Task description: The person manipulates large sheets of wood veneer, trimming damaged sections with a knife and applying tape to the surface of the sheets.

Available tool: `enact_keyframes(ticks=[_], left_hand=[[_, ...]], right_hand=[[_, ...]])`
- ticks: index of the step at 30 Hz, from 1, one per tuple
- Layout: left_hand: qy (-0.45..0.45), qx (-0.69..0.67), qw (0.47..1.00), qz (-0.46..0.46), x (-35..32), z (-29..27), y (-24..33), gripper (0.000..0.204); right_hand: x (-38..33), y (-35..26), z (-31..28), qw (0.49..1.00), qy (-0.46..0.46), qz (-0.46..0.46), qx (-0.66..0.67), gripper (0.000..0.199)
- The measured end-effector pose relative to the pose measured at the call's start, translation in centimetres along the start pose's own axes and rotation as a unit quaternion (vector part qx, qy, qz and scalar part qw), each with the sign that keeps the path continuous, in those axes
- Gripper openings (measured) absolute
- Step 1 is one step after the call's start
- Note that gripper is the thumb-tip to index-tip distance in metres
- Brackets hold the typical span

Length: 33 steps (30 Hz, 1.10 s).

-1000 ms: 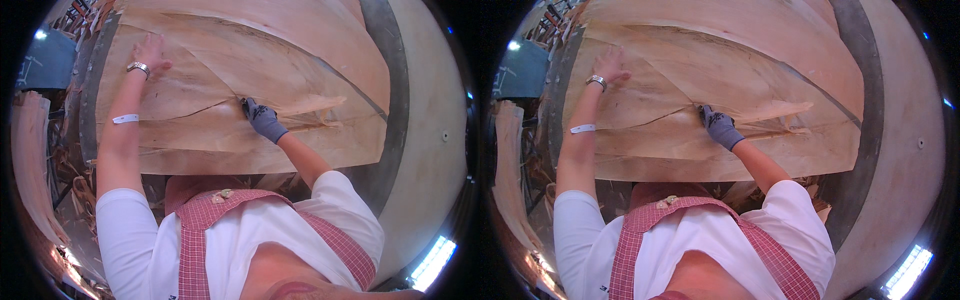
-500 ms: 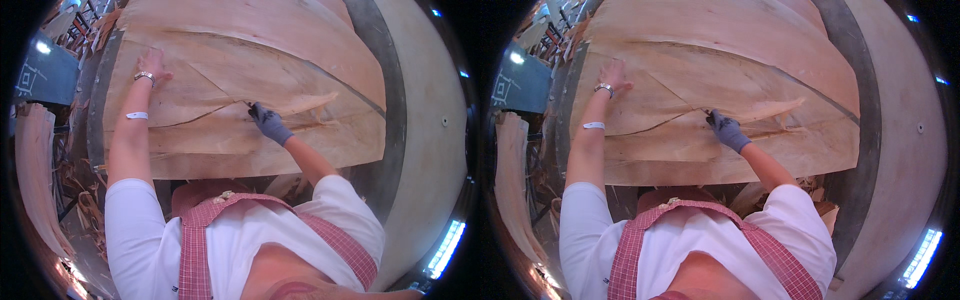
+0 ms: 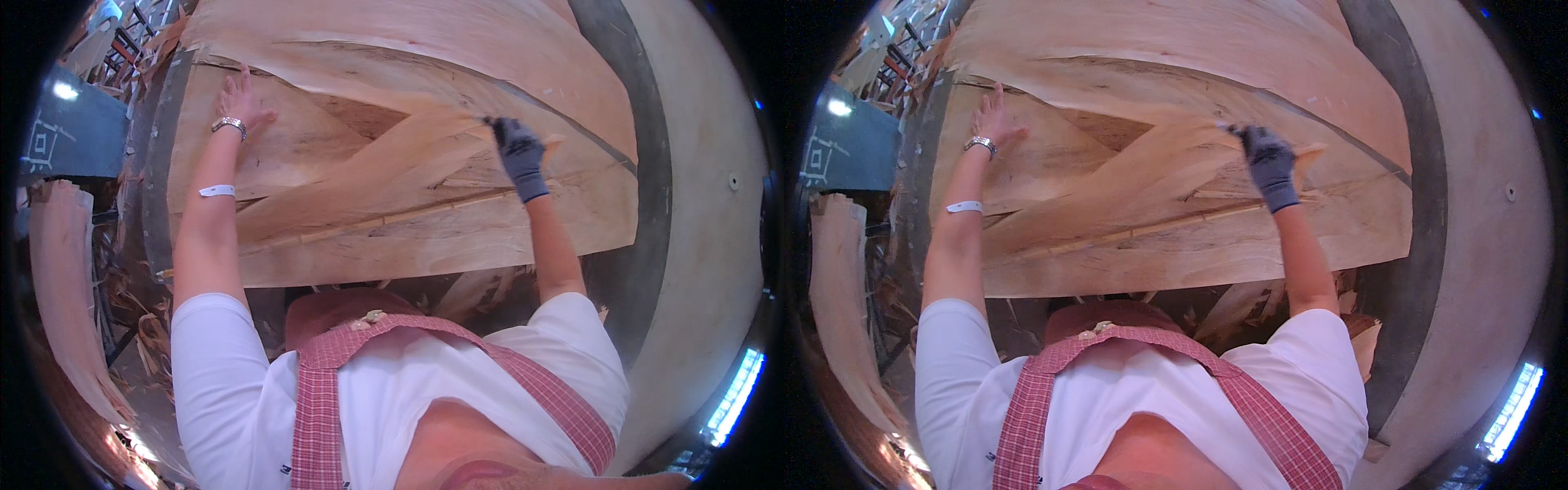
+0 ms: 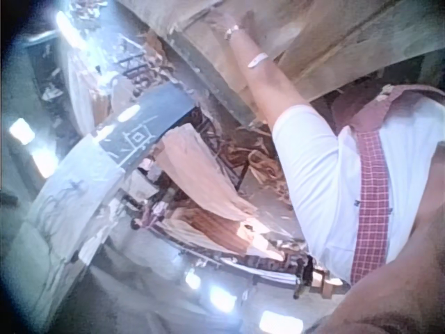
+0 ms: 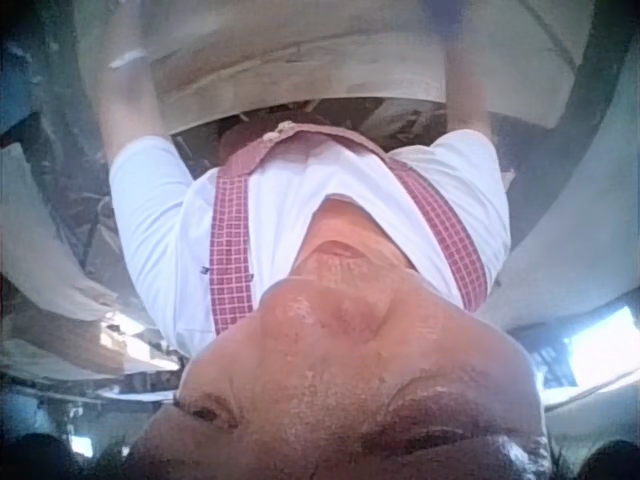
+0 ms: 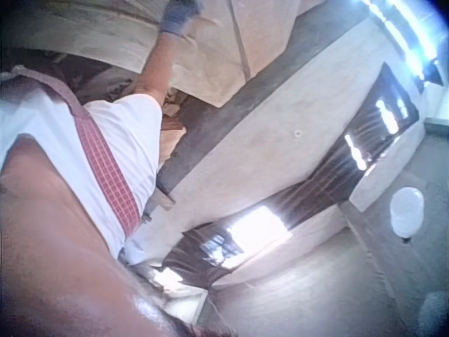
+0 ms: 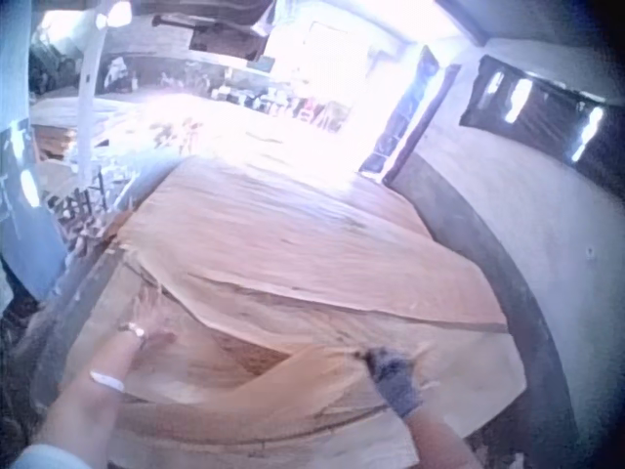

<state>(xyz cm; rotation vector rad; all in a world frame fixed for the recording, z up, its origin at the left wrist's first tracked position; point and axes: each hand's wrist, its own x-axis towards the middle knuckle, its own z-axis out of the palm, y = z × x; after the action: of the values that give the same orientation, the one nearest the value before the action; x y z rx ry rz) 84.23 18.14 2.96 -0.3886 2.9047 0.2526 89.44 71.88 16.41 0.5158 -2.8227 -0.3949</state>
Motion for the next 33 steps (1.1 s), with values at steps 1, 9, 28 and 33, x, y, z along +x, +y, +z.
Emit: enact_keyframes(ticks=[1,9,28,33], left_hand=[[-0.014,0.014,1.000,-0.003,-0.3,-0.6,1.0,0.132],[-0.042,0.039,0.998,-0.006,-1.4,-1.8,0.4,0.133],[-0.101,0.026,0.994,-0.040,0.2,-1.6,1.1,0.140],[-0.099,-0.008,0.994,-0.051,-0.6,-2.9,3.8,0.134]], right_hand=[[-0.1,2.9,-0.6,0.996,0.070,0.000,0.048,0.014],[-6.4,13.3,-4.9,0.931,-0.005,0.360,-0.065,0.034],[4.3,-40.1,-4.1,0.218,-0.266,0.181,0.921,0.040],[4.8,-36.6,-4.5,0.308,-0.306,0.066,0.898,0.036]])
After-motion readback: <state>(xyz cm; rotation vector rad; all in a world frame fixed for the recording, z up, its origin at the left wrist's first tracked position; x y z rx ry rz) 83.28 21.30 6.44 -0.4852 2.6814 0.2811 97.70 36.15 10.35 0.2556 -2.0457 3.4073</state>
